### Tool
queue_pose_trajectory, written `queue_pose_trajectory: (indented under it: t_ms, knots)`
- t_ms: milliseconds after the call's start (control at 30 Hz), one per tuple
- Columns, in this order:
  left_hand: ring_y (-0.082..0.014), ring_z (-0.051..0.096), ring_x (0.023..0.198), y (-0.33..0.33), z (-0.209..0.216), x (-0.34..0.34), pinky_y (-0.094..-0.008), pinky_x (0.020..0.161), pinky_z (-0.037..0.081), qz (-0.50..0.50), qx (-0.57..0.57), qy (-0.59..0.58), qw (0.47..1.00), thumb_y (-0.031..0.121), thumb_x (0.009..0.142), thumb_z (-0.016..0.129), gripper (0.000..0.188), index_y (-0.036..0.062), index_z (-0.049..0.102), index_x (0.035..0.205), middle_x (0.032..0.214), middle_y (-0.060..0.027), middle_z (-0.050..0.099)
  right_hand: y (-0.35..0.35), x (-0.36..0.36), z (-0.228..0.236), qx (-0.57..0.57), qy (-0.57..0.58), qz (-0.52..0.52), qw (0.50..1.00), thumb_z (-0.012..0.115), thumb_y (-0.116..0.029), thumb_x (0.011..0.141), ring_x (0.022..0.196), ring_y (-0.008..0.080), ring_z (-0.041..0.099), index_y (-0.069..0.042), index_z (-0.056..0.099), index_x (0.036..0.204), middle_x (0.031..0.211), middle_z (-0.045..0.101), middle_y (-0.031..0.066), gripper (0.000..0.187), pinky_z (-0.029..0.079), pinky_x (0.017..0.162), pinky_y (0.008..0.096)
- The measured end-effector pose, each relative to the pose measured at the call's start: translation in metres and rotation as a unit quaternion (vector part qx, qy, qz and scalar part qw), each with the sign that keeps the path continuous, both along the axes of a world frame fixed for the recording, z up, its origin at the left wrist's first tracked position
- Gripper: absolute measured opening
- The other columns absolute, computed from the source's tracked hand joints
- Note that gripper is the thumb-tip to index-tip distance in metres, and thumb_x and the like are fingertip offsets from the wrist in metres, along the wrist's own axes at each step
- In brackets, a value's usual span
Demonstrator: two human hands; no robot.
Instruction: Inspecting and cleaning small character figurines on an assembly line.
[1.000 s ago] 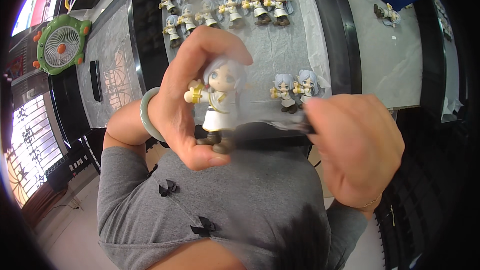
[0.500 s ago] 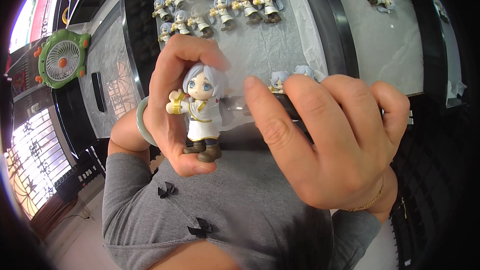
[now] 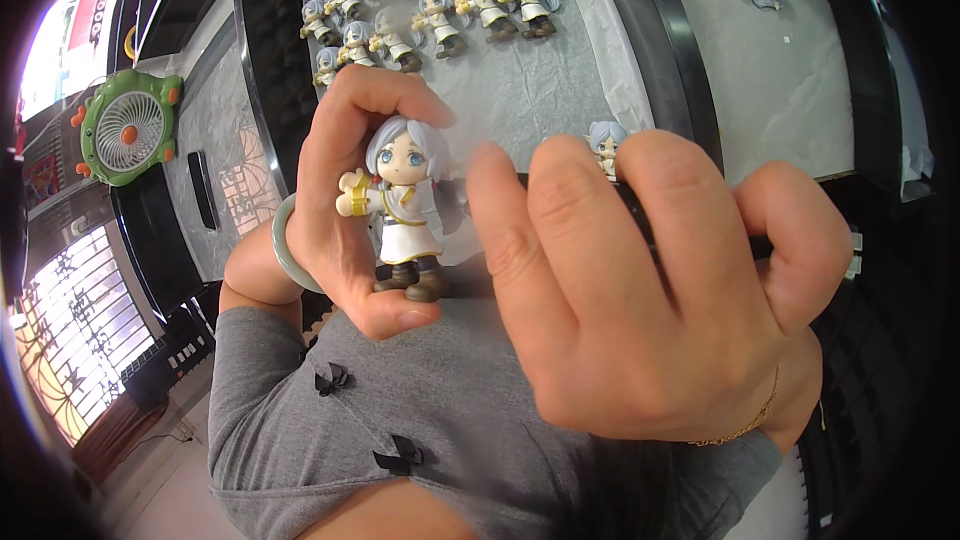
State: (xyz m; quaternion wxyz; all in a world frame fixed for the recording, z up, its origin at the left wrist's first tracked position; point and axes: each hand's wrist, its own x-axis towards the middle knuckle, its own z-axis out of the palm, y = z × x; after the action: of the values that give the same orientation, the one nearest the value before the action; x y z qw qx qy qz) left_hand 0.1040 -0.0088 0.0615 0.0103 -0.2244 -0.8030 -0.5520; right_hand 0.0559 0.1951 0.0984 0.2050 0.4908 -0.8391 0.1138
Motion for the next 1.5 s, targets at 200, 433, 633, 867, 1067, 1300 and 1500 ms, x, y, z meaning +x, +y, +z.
queue_pose_trajectory:
  t_ms: [200, 433, 633, 867, 1067, 1300, 1500]
  knots:
    - [-0.0125, 0.044, 0.081, -0.003, 0.007, -0.003, -0.0228, 0.070, 0.036, 0.003, 0.022, -0.065, 0.998, 0.051, 0.045, 0.080, 0.097, -0.0063, 0.037, 0.111, 0.098, -0.0079, 0.043, 0.002, -0.009, 0.002, -0.021, -0.035, 0.012, 0.999, 0.063, -0.020, 0.071, 0.072, 0.0141, 0.052, -0.010, 0.068, 0.091, 0.080, 0.055, 0.0006, 0.023, 0.033, 0.071, 0.0301]
    - [-0.0107, 0.046, 0.085, 0.003, 0.010, -0.001, -0.0219, 0.073, 0.037, 0.035, 0.172, -0.157, 0.972, 0.059, 0.040, 0.078, 0.105, -0.0048, 0.039, 0.114, 0.098, -0.0048, 0.044, 0.017, -0.022, 0.018, -0.050, -0.250, 0.064, 0.965, 0.061, -0.009, 0.073, 0.061, 0.0213, 0.052, 0.001, 0.061, 0.096, 0.073, 0.054, 0.0097, 0.025, 0.038, 0.049, 0.0301]
    - [-0.0105, 0.046, 0.085, -0.002, 0.008, -0.003, -0.0218, 0.074, 0.038, -0.004, 0.113, -0.090, 0.989, 0.058, 0.040, 0.079, 0.105, -0.0037, 0.038, 0.115, 0.098, -0.0049, 0.045, 0.012, -0.015, 0.015, 0.020, -0.150, 0.071, 0.986, 0.064, -0.011, 0.071, 0.059, 0.0202, 0.052, 0.002, 0.060, 0.096, 0.072, 0.054, 0.0088, 0.028, 0.039, 0.050, 0.0291]
    - [-0.0108, 0.046, 0.084, -0.001, 0.008, -0.002, -0.0221, 0.073, 0.038, -0.005, 0.140, -0.121, 0.983, 0.053, 0.038, 0.083, 0.105, -0.0029, 0.037, 0.114, 0.098, -0.0051, 0.045, 0.003, -0.012, 0.011, 0.003, -0.097, 0.082, 0.992, 0.065, -0.015, 0.071, 0.055, 0.0177, 0.050, 0.002, 0.061, 0.094, 0.071, 0.053, 0.0079, 0.029, 0.037, 0.045, 0.0262]
    - [-0.0111, 0.046, 0.082, 0.000, 0.008, -0.005, -0.0222, 0.072, 0.037, -0.014, 0.124, -0.081, 0.989, 0.053, 0.038, 0.083, 0.103, -0.0030, 0.038, 0.112, 0.097, -0.0054, 0.045, 0.000, -0.010, 0.013, 0.020, -0.110, 0.065, 0.992, 0.065, -0.015, 0.070, 0.054, 0.0170, 0.050, 0.002, 0.061, 0.092, 0.069, 0.052, 0.0077, 0.028, 0.036, 0.043, 0.0259]
    - [-0.0107, 0.046, 0.082, 0.000, 0.009, -0.005, -0.0218, 0.071, 0.037, -0.018, 0.126, -0.094, 0.987, 0.053, 0.039, 0.083, 0.102, -0.0037, 0.039, 0.111, 0.096, -0.0053, 0.045, -0.001, -0.014, 0.015, 0.025, -0.225, 0.053, 0.973, 0.067, -0.011, 0.067, 0.050, 0.0188, 0.047, 0.001, 0.060, 0.092, 0.065, 0.050, 0.0071, 0.028, 0.034, 0.043, 0.0296]
    - [-0.0096, 0.046, 0.081, 0.001, 0.009, -0.003, -0.0206, 0.070, 0.036, 0.002, 0.130, -0.108, 0.986, 0.055, 0.039, 0.083, 0.104, -0.0039, 0.039, 0.112, 0.096, -0.0048, 0.045, -0.004, -0.010, 0.010, 0.010, -0.156, 0.040, 0.987, 0.067, -0.011, 0.068, 0.050, 0.0189, 0.046, 0.001, 0.060, 0.091, 0.064, 0.050, 0.0068, 0.028, 0.034, 0.043, 0.0300]
